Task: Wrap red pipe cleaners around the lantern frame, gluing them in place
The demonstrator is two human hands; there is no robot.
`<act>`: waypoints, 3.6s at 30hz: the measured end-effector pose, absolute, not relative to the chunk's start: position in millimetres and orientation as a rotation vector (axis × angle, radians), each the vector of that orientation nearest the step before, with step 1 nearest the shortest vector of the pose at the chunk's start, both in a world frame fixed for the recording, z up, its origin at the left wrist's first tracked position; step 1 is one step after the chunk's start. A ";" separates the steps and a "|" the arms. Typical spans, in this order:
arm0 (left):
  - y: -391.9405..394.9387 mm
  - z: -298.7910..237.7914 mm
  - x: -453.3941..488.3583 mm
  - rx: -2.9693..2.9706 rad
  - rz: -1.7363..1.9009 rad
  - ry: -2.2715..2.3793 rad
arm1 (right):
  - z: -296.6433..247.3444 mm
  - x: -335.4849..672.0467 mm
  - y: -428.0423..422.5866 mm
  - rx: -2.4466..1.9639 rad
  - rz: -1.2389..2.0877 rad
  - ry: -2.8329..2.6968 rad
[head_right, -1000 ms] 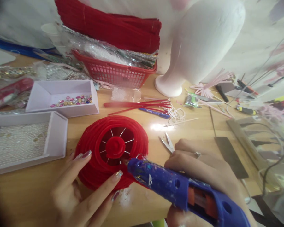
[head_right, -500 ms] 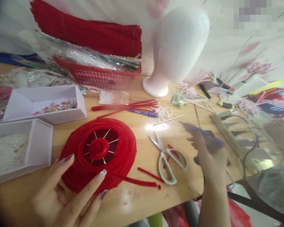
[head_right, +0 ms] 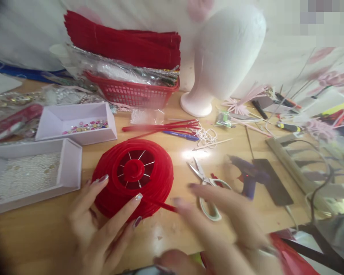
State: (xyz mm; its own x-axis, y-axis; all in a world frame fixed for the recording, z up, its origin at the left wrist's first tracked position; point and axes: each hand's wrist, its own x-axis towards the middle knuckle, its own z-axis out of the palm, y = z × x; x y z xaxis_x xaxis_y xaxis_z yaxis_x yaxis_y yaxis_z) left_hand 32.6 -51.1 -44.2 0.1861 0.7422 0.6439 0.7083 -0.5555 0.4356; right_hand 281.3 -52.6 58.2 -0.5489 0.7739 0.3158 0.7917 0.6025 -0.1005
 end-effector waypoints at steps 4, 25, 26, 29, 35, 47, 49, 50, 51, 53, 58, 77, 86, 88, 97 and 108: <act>-52.4 -40.2 36.1 2.358 1.338 1.480 | 55.4 242.8 -27.8 -1.140 0.096 -2.547; -52.1 -41.7 30.5 2.290 1.355 1.535 | 70.7 246.7 27.8 -0.964 0.127 -2.650; -51.4 -41.0 28.6 2.290 1.335 1.556 | 69.0 246.5 29.0 -0.958 0.144 -2.653; -47.7 -37.2 22.4 2.322 1.282 1.603 | 65.0 245.9 33.0 -0.920 0.200 -2.650; -38.3 -32.6 17.6 2.336 1.308 1.575 | 55.2 247.5 37.8 -0.874 0.283 -2.599; -40.4 -44.6 15.9 2.298 1.354 1.557 | 17.4 251.8 44.7 -0.748 0.570 -2.353; -41.2 -46.4 15.7 2.310 1.358 1.544 | 16.3 251.9 44.6 -0.737 0.587 -2.332; -41.4 -46.7 15.8 2.326 1.362 1.527 | 15.9 251.6 44.6 -0.735 0.579 -2.326; -41.5 -46.6 16.0 2.342 1.362 1.512 | 15.6 251.2 44.5 -0.740 0.564 -2.319; -41.4 -46.0 16.8 2.352 1.367 1.487 | 14.7 250.1 44.3 -0.760 0.520 -2.305; -41.9 -45.9 18.7 2.315 1.346 1.536 | 11.6 246.4 43.0 -0.800 0.470 -2.258; -43.9 -44.1 23.6 2.218 1.396 1.523 | 6.3 245.2 41.4 -0.708 0.721 -2.168; -44.2 -42.6 20.9 2.251 1.355 1.530 | 2.3 245.5 40.7 -0.687 0.730 -2.139; -44.6 -41.9 21.2 2.254 1.340 1.551 | 1.9 245.5 41.0 -0.680 0.737 -2.138; -43.9 -43.0 17.4 2.245 1.342 1.590 | 2.1 246.0 40.7 -0.632 0.742 -2.137; -24.7 -5.9 -4.4 2.520 0.999 1.559 | 5.7 244.0 43.0 -0.684 0.657 -2.136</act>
